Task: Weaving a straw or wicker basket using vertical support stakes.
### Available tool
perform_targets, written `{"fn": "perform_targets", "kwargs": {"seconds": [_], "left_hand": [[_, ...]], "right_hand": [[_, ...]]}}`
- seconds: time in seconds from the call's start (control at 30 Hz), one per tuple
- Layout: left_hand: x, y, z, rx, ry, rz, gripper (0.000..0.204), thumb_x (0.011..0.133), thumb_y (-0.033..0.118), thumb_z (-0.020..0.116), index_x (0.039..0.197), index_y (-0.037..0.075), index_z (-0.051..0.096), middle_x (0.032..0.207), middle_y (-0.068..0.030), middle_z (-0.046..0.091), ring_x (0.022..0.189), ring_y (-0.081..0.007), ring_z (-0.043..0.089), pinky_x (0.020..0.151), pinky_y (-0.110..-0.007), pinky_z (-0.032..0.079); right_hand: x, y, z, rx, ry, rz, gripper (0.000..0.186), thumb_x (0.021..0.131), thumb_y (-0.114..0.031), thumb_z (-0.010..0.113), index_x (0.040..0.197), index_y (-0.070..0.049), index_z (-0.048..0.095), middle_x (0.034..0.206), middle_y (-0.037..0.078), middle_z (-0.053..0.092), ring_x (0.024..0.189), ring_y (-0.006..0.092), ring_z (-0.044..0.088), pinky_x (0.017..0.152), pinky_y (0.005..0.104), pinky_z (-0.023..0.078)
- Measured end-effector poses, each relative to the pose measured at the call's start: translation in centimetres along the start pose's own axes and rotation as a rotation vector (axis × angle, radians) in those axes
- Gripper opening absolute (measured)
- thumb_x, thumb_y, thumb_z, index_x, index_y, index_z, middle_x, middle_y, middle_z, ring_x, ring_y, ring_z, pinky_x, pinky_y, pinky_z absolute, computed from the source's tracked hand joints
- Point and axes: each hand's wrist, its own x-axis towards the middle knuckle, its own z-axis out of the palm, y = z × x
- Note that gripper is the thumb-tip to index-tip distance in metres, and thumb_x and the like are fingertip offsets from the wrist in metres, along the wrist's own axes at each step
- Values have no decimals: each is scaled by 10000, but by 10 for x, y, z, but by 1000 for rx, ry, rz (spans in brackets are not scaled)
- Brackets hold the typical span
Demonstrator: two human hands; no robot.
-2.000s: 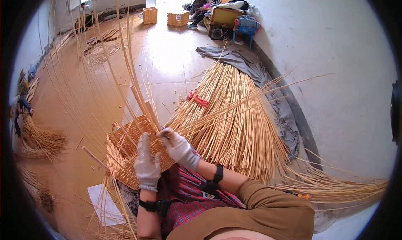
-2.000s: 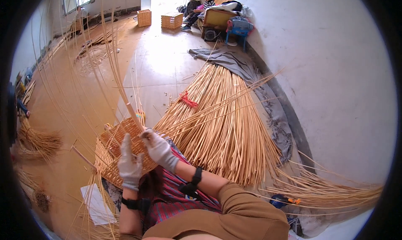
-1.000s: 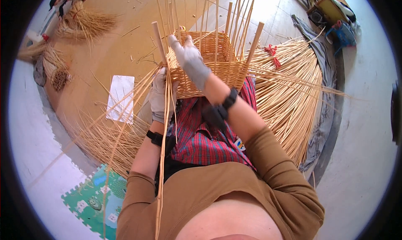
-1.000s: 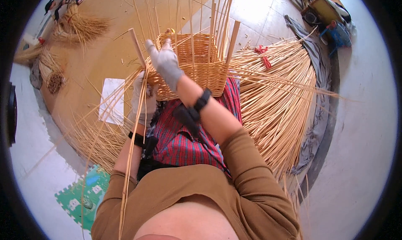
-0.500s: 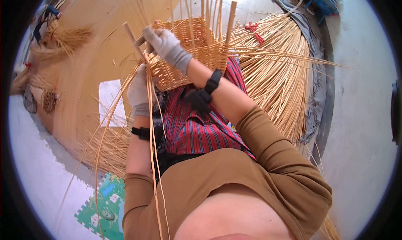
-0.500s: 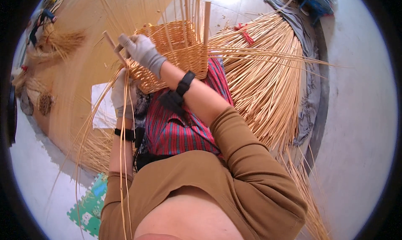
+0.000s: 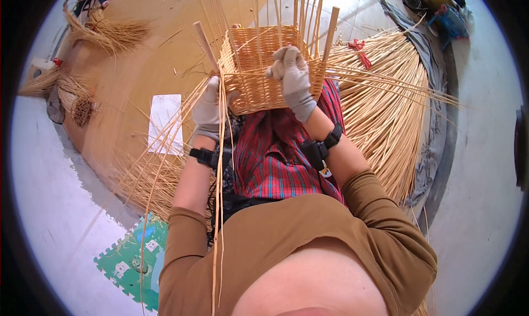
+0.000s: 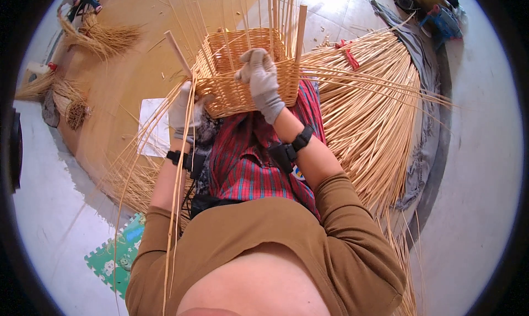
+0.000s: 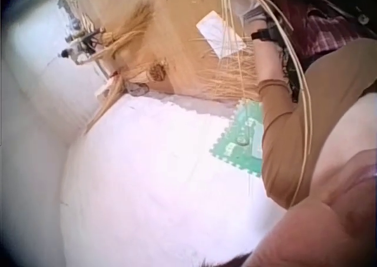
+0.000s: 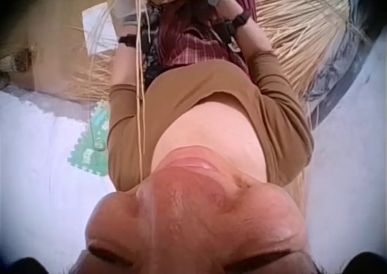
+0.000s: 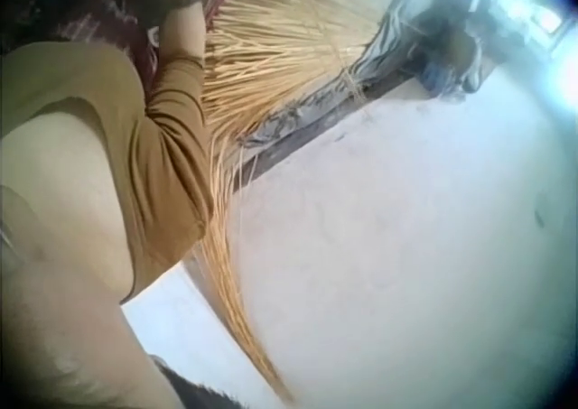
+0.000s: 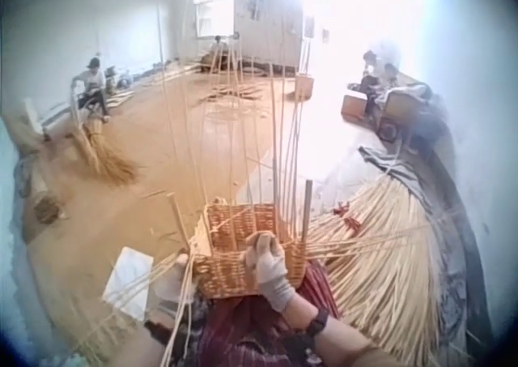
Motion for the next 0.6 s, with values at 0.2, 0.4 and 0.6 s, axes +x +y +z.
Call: {"fn": "perform_targets", "kwargs": {"seconds": [0.2,0.4,0.6], "left_hand": [[10,35,21,-74,221,331,403,1006,138,624,1401,184,555,1286,-151,655,824,-305,723,713,-395,589],[43,28,45,-936,-254,-343,233,1069,183,563,1294,147,615,904,1,596,478,-56,461,410,-237,407],[49,49,43,-820,-161,-464,154,1067,185,560,1173,110,643,757,6,563,447,-72,482,407,-261,411]], "right_hand": [[-12,-21,-36,-173,-45,219,315,1077,-325,550,1229,-62,631,1074,90,741,954,197,716,872,337,580],[28,-23,30,-969,-48,-456,270,1000,-137,636,1267,-102,631,1095,146,745,912,306,739,776,355,596],[48,-39,12,-1476,-145,-657,277,1026,-68,536,1300,-107,535,1230,193,691,961,295,741,776,375,599]]}}
